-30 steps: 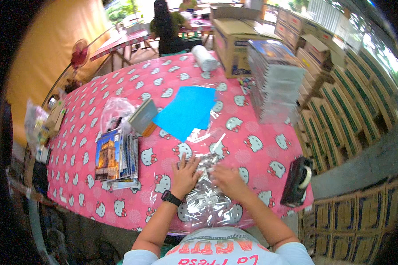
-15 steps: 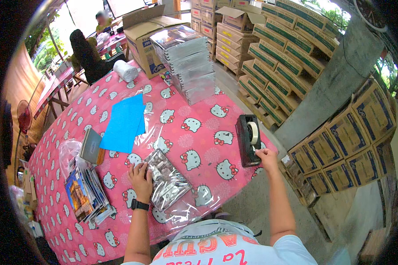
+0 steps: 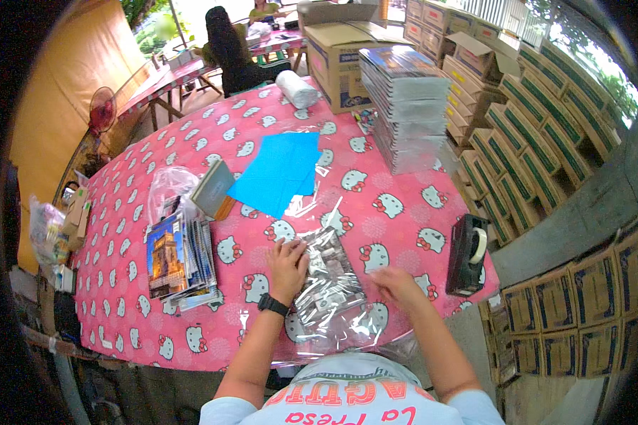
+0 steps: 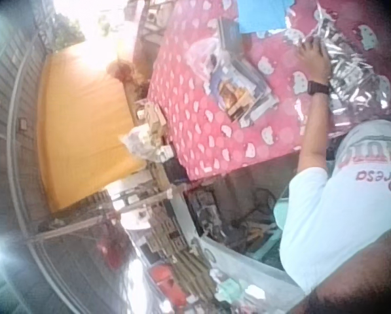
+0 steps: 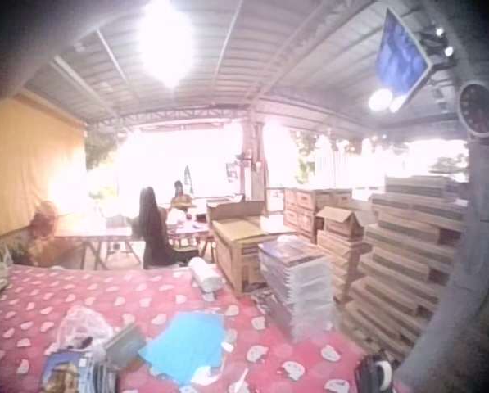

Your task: The person places a stack of books into a plastic bag, seals the bag with tape, and moves the package aside.

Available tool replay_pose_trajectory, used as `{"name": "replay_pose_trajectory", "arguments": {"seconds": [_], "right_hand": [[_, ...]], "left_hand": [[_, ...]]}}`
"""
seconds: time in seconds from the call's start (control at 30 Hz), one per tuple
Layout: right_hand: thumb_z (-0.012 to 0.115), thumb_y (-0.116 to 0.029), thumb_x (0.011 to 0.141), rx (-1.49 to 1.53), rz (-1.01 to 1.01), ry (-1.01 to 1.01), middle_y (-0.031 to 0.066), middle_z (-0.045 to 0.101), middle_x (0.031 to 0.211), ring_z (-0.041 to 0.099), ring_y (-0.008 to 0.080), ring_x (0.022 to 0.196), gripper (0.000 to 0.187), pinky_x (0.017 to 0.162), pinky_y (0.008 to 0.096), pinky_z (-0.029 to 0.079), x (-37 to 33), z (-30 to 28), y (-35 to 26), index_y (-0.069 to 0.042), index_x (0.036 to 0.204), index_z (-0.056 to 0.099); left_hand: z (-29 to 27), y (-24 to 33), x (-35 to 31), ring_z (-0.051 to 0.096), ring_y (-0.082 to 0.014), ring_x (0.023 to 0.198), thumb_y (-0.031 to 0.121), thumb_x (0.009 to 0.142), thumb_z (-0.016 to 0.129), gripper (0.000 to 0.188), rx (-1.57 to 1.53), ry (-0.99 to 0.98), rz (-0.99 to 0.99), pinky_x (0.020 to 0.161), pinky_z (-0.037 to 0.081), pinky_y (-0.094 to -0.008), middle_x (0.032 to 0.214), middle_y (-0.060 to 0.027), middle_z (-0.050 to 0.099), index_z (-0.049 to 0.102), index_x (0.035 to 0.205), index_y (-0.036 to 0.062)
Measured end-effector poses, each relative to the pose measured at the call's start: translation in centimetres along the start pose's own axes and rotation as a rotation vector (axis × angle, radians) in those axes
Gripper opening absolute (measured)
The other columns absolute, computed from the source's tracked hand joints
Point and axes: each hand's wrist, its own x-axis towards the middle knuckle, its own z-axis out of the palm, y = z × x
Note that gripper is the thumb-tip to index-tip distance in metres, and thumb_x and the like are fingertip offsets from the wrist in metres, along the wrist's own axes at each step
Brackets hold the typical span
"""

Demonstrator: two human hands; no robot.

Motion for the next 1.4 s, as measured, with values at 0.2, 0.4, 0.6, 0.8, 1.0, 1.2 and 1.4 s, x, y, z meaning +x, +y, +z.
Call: {"name": "replay_pose_trajectory", "arguments": {"seconds": [0.2,0.4,0.6,0.8,1.0,1.2,1.4], "right_hand": [[0.07,-0.038,0.074,-1.003,-0.177,0.156,0.0094,0.064,0.073,0.058,0.0179,0.06,0.039,0.052,0.0312,0.043,16.4,8.8,-4.7,-0.001,0.085,0.065],[0.073,-0.041,0.068,-1.616,-0.022,0.036,0.0148,0.066,0.084,0.064,0.0307,0.079,0.045,0.069,0.0407,0.049,14.8,8.0,-5.9,-0.003,0.091,0.065],[0.062,-0.015,0.072,-1.613,-0.867,0.015,0.0098,0.058,0.097,0.053,0.0302,0.095,0.015,0.077,0.0427,0.044,14.6,4.9,-4.0,-0.009,0.086,0.064],[0.055,-0.004,0.071,-1.685,-0.528,-0.003,0.0111,0.055,0.102,0.048,0.0321,0.102,0.027,0.082,0.0421,0.042,17.2,4.2,-4.0,-0.009,0.096,0.063],[0.049,-0.001,0.077,-1.07,-0.084,-0.071,0.0152,0.06,0.093,0.057,0.0285,0.086,0.042,0.075,0.0389,0.046,7.8,-0.6,-0.2,-0.007,0.117,0.056],[0.054,-0.002,0.077,-0.534,-0.264,-0.193,0.008,0.056,0.107,0.055,0.0187,0.09,0.057,0.076,0.0322,0.046,1.9,-0.1,-3.4,-0.01,0.132,0.043],[0.079,-0.003,0.056,-0.478,-0.521,-0.253,0.0096,0.043,0.124,0.044,0.0206,0.111,0.101,0.091,0.0313,0.041,5.8,3.3,-5.0,-0.008,0.139,0.021]], "left_hand": [[0.7,0.2,0.3,0.04,-0.0273,0.119,0.026,0.08,0.059,0.025,0.003,0.024,0.031,0.098,0.019,-0.0613,0.11,-0.0031,0.057,0.064,0.102,0.0148],[-0.1,-0.1,-0.1,0.041,-0.0257,0.118,0.03,0.079,0.061,0.027,-0.1,-0.021,-0.053,0.1,0.016,-0.0621,0.109,-0.004,0.057,0.063,0.1,0.0121],[0.1,0.5,3.9,0.038,-0.0317,0.121,0.045,0.083,0.052,0.04,0.079,-0.178,-0.1,0.099,0.014,-0.0639,0.113,-0.0074,0.057,0.062,0.102,0.0111],[-0.1,-3.9,2.9,0.043,-0.035,0.115,0.047,0.086,0.047,0.049,0.113,-0.104,-0.181,0.098,0.027,-0.053,0.111,-0.0156,0.058,0.059,0.108,0.004],[-2.9,-0.5,-9.6,0.057,-0.0243,0.094,0.026,0.088,0.047,0.048,-0.73,-0.304,-0.87,0.081,0.044,-0.0336,0.103,-0.0163,0.059,0.043,0.128,-0.0002],[-8.4,3.3,-7.6,0.052,-0.0184,0.091,0.004,0.077,0.05,0.054,-1.27,-0.169,-0.794,0.083,0.042,-0.0287,0.108,-0.006,0.053,0.042,0.13,0.0031],[-5.0,2.6,-1.4,0.055,-0.0186,0.095,0.005,0.055,0.083,0.079,-1.063,0.011,-0.192,0.085,0.046,-0.0306,0.11,-0.0097,0.053,0.04,0.122,0.0018]]}}
